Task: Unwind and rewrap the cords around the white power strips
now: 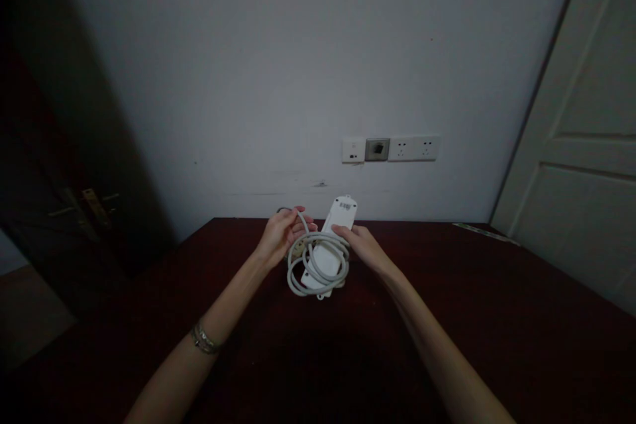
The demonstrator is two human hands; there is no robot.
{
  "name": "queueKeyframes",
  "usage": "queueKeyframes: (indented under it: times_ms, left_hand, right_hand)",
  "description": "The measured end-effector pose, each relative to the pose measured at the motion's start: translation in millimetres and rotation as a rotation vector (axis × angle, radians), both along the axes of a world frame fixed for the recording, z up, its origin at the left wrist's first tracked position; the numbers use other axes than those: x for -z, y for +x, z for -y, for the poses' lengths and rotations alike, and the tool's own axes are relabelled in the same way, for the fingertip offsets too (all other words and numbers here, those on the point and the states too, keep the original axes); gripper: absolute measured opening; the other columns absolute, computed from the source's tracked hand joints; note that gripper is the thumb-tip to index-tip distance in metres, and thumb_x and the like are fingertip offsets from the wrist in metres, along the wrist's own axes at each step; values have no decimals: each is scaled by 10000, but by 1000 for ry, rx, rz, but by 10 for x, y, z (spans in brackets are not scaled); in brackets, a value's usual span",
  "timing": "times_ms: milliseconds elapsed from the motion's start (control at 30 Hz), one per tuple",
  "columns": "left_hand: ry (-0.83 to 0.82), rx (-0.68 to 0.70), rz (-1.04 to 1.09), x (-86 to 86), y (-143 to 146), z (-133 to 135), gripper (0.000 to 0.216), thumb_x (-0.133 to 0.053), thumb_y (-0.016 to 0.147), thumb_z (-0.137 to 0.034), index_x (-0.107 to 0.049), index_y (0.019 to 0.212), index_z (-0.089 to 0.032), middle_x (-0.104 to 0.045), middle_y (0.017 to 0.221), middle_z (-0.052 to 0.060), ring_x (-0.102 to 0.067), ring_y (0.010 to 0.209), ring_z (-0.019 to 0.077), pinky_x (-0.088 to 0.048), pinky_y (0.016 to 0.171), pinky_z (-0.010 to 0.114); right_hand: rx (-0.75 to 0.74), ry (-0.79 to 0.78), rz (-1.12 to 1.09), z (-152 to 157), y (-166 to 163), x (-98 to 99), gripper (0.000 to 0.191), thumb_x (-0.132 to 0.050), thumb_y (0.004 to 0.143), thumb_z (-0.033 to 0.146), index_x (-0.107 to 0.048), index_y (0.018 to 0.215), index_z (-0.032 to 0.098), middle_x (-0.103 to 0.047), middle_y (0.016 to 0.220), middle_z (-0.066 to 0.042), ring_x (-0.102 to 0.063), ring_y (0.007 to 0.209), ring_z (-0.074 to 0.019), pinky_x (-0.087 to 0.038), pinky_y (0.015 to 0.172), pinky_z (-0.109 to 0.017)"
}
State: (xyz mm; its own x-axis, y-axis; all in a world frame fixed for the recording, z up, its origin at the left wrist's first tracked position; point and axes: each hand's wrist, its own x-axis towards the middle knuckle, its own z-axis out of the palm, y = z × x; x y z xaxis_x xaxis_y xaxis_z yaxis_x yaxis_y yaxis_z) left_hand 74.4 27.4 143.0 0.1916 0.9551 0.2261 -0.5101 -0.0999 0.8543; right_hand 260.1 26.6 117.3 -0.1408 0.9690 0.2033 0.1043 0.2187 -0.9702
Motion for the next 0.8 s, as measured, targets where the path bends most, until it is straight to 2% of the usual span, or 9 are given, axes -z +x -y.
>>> queueKeyframes:
  times_ms: [167, 333, 600, 800]
  left_hand:
    - [114, -145, 6, -58, -54, -26, 151, -566, 806, -265, -488, 870, -152, -608, 652, 23, -614, 532, 134, -517, 496, 247]
    - [214, -296, 73, -146, -115, -7, 178, -577, 792, -295, -486, 872, -165, -571, 628, -9, -579, 504, 111, -510, 483, 240]
    - [180, -523, 195, -264, -217, 43, 155, -569, 801, -288, -490, 850, -163, -545, 612, -22, -538, 476, 82, -495, 485, 214]
    - [177, -574, 220, -329, -288, 0, 87, -517, 837, -244, -499, 844, -160, -546, 618, -18, -525, 480, 82, -503, 546, 255]
  right_hand:
    - [-149, 18, 10, 78, -64, -31, 350, -591, 721, 449, -702, 785, 123, -689, 755, -63, -600, 721, -196, -459, 685, -308]
    - [-191, 58, 17, 239, -135, -132, 338, -590, 704, 436, -721, 798, 140, -698, 792, -53, -607, 791, -223, -455, 734, -324]
    - [-311, 124, -10, 394, -234, -230, 335, -593, 723, 406, -708, 876, 131, -689, 804, -64, -599, 766, -208, -454, 722, -330]
    - [-337, 153, -12, 467, -256, -306, 292, -587, 737, 380, -706, 852, 139, -678, 789, -57, -584, 745, -190, -455, 704, -320]
